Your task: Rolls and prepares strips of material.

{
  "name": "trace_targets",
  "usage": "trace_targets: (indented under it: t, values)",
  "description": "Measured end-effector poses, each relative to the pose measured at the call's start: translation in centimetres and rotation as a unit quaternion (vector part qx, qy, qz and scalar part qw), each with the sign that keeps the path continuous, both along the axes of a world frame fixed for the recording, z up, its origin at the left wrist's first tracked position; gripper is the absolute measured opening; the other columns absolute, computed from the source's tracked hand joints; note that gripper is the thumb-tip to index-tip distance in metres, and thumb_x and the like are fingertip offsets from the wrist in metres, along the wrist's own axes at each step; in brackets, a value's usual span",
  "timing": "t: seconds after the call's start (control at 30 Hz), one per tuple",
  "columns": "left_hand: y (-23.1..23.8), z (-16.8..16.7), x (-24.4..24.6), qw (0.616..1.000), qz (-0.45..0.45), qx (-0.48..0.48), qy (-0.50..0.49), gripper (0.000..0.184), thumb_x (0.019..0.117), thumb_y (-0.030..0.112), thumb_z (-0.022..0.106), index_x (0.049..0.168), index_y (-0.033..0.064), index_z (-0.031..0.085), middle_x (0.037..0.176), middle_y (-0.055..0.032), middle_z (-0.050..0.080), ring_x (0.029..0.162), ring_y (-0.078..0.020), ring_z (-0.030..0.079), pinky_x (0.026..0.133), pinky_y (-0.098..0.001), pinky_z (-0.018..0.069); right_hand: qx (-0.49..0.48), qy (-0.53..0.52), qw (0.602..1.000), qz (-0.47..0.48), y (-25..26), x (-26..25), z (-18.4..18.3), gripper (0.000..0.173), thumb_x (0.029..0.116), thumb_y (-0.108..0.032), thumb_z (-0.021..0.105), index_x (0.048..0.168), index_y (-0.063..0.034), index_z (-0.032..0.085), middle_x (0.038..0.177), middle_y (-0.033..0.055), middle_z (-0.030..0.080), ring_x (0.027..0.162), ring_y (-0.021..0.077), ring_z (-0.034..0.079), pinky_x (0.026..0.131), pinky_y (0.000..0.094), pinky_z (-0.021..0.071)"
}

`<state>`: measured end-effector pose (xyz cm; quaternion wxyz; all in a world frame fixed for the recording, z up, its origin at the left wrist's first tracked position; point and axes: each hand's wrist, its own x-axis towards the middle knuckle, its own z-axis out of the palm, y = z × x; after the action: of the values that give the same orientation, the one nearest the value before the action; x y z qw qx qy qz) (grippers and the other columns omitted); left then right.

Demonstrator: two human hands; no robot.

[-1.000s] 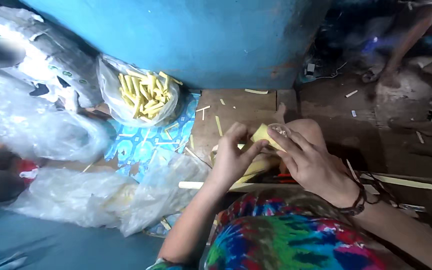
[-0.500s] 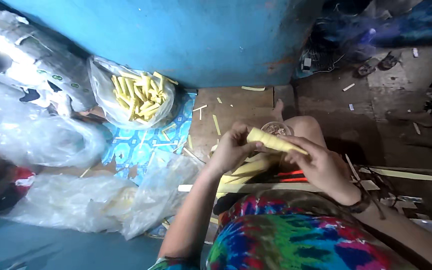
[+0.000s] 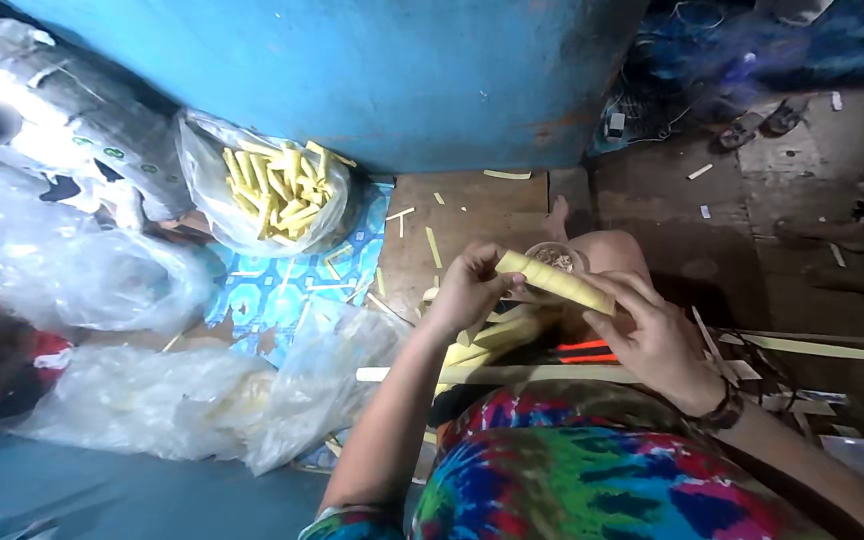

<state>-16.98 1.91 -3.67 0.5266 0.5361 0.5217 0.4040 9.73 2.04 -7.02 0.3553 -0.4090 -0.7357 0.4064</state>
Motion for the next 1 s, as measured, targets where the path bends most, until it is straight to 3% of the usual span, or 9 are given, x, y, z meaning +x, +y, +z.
trace_targets:
  t: [0.17,0.3,0.33,0.47,0.6,0.67,0.77,0.9,1.0]
  values:
    - [0.0,0.0,0.1,1.000,-0.011,0.015,-0.009,0.015,0.0922,-0.001,0.071,0.105,0.0018,0.065,0.084,-0.0048,0.070,0.070,-0.0105,0.068,0.067,-0.0269,0.0606,-0.356,0.185,0.915,-0.035,0.3,-0.4,1.3,0.036,0.1122,-0.018,0.033,0.126,-0.0036,0.063,0.076,0.0004,0.068,0.057,0.0044,0.061,0.053,0.0166,0.0518]
    - [0.0,-0.4,0.1,1.000,0.003,0.006,-0.018,0.013,0.0919,-0.002,0.071,0.103,0.0011,0.065,0.083,-0.0058,0.069,0.067,-0.0106,0.067,0.065,-0.0260,0.0599,0.067,-0.013,0.998,-0.004,-0.3,0.3,-0.6,0.038,0.1017,-0.026,0.061,0.131,-0.0028,0.067,0.119,0.0131,0.068,0.107,0.0139,0.067,0.093,0.0276,0.0564]
    - [0.0,-0.6,0.1,1.000,0.001,0.011,-0.022,0.013,0.0921,-0.001,0.071,0.104,0.0014,0.066,0.083,-0.0058,0.069,0.068,-0.0109,0.067,0.065,-0.0262,0.0598,0.067,-0.002,0.998,-0.005,-0.4,0.3,-0.9,0.036,0.1016,-0.023,0.061,0.129,-0.0016,0.068,0.117,0.0125,0.069,0.105,0.0125,0.067,0.092,0.0257,0.0563]
    - [-0.1,-0.9,0.2,0.999,-0.013,0.019,-0.048,0.010,0.0949,0.000,0.068,0.104,0.0024,0.066,0.082,-0.0036,0.070,0.069,-0.0091,0.068,0.068,-0.0257,0.0596,-0.307,0.162,0.938,-0.014,-0.6,0.1,0.9,0.034,0.1111,-0.016,0.036,0.127,-0.0009,0.062,0.081,0.0008,0.070,0.062,0.0057,0.065,0.057,0.0186,0.0558]
    - [-0.2,-1.2,0.5,0.998,0.008,0.025,-0.056,0.010,0.0951,0.002,0.068,0.105,0.0024,0.066,0.080,-0.0032,0.068,0.065,-0.0082,0.065,0.062,-0.0243,0.0583,0.076,-0.032,0.997,0.003,-1.1,0.7,-0.2,0.040,0.1045,-0.025,0.055,0.134,-0.0007,0.065,0.116,0.0145,0.071,0.100,0.0165,0.069,0.088,0.0303,0.0576]
    - [-0.4,-1.1,0.3,0.996,-0.019,0.028,-0.083,0.015,0.0959,-0.002,0.065,0.111,0.0019,0.066,0.087,-0.0033,0.071,0.073,-0.0094,0.069,0.071,-0.0275,0.0612,-0.121,0.076,0.989,0.024,-1.4,0.9,1.1,0.034,0.1081,-0.015,0.044,0.134,-0.0036,0.063,0.100,0.0017,0.075,0.079,0.0048,0.070,0.071,0.0197,0.0595]
    - [-0.6,-0.2,-0.3,0.990,-0.068,0.048,-0.111,0.015,0.0958,-0.004,0.062,0.108,0.0034,0.067,0.091,-0.0006,0.073,0.079,-0.0087,0.071,0.077,-0.0285,0.0622,-0.449,0.249,0.844,0.154,-0.7,2.1,2.6,0.036,0.1105,-0.036,0.037,0.124,-0.0149,0.062,0.083,0.0017,0.074,0.064,0.0079,0.070,0.056,0.0194,0.0585]
    - [-0.9,1.5,-0.6,0.981,-0.147,0.078,-0.097,0.008,0.0957,-0.002,0.064,0.101,0.0027,0.067,0.089,0.0014,0.073,0.079,-0.0073,0.071,0.077,-0.0276,0.0621,-0.466,0.217,0.790,0.333,0.4,0.7,3.1,0.055,0.1041,-0.052,0.050,0.153,-0.0307,0.036,0.126,0.0059,0.070,0.087,0.0176,0.075,0.067,0.0267,0.0634]
    - [-1.8,2.5,-0.6,0.983,-0.136,0.121,-0.038,0.007,0.0951,-0.001,0.066,0.102,-0.0003,0.067,0.092,-0.0011,0.072,0.079,-0.0065,0.069,0.076,-0.0260,0.0611,-0.455,0.218,0.801,0.321,0.4,-1.0,3.6,0.054,0.1090,-0.031,0.043,0.160,-0.0346,0.024,0.104,0.0069,0.066,0.062,0.0107,0.064,0.051,0.0206,0.0562]
